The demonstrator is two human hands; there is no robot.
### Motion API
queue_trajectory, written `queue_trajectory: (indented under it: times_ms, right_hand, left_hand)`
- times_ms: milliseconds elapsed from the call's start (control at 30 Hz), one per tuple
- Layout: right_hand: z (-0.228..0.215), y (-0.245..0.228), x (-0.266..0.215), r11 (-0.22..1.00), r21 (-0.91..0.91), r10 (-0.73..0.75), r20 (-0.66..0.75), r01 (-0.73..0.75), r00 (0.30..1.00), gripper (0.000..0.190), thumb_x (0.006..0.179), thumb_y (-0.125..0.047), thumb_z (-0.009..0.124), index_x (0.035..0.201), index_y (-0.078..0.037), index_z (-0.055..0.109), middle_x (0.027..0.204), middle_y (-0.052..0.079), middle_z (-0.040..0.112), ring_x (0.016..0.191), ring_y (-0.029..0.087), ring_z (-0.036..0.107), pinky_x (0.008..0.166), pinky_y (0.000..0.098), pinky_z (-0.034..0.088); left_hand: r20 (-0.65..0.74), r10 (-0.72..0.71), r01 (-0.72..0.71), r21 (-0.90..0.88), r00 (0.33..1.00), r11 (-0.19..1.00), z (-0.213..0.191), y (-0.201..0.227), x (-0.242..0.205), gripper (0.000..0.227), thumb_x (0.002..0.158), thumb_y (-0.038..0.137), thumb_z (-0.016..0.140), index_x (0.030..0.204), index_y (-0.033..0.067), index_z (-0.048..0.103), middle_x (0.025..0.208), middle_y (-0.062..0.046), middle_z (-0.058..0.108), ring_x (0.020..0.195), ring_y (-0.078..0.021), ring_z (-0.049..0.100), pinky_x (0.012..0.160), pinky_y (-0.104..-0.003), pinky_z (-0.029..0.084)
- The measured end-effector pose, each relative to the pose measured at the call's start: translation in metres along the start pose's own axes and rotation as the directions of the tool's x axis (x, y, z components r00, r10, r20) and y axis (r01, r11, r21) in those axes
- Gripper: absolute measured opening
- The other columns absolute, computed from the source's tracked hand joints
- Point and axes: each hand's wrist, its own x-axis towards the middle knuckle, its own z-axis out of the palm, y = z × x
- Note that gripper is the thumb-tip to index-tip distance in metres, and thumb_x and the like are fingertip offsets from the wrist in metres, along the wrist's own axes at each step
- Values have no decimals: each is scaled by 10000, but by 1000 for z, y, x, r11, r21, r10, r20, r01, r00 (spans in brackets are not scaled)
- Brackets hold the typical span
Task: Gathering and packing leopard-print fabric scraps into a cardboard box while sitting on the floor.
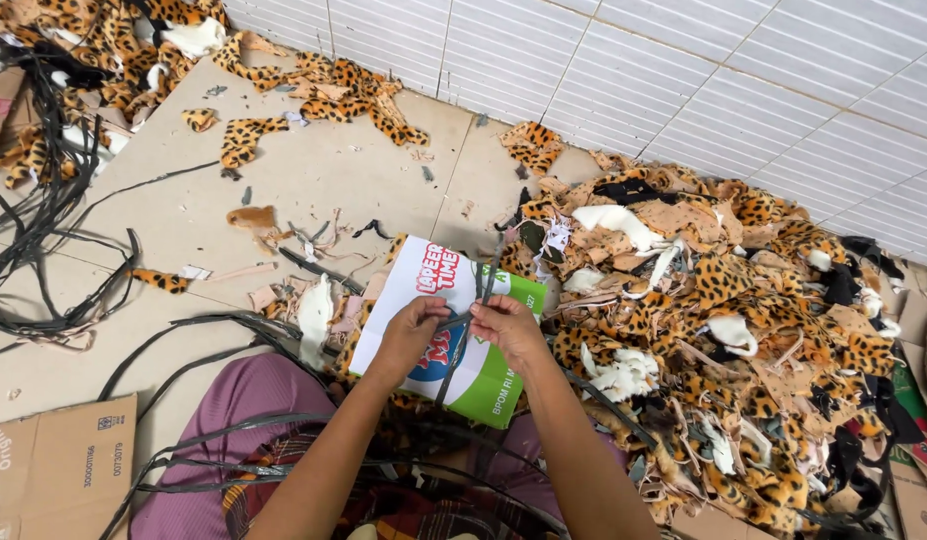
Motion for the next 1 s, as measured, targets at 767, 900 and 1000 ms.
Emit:
queue_trajectory:
  times_ms: [767,900,1000]
  right_hand:
    - [7,1,-5,994,104,38,-9,-36,999,227,808,-92,892,929,-68,703,812,31,694,715,170,747,735,311,667]
    - [7,-2,-9,999,45,18,15,-19,1000,242,809,-111,894,944,-44,705,852,47,672,747,173,745,754,304,667]
    - [7,-5,-12,1000,21,10,25,-11,1000,247,806,-119,897,932,-42,699,866,52,662,749,176,739,755,301,665]
  left_hand:
    - [-35,202,-189,229,979,955,33,23,-28,293,1030,146,571,1275,44,695,1344,-186,656,1263,-354,605,1100,-421,471]
    - [-99,207,-178,244,973,953,37,16,-25,242,1024,125,571,1170,57,751,1330,-171,669,1207,-353,630,1042,-387,506]
    - [-128,193,-161,228,973,960,39,24,-27,247,1022,128,578,1188,74,754,1333,-159,672,1203,-342,631,1033,-376,508]
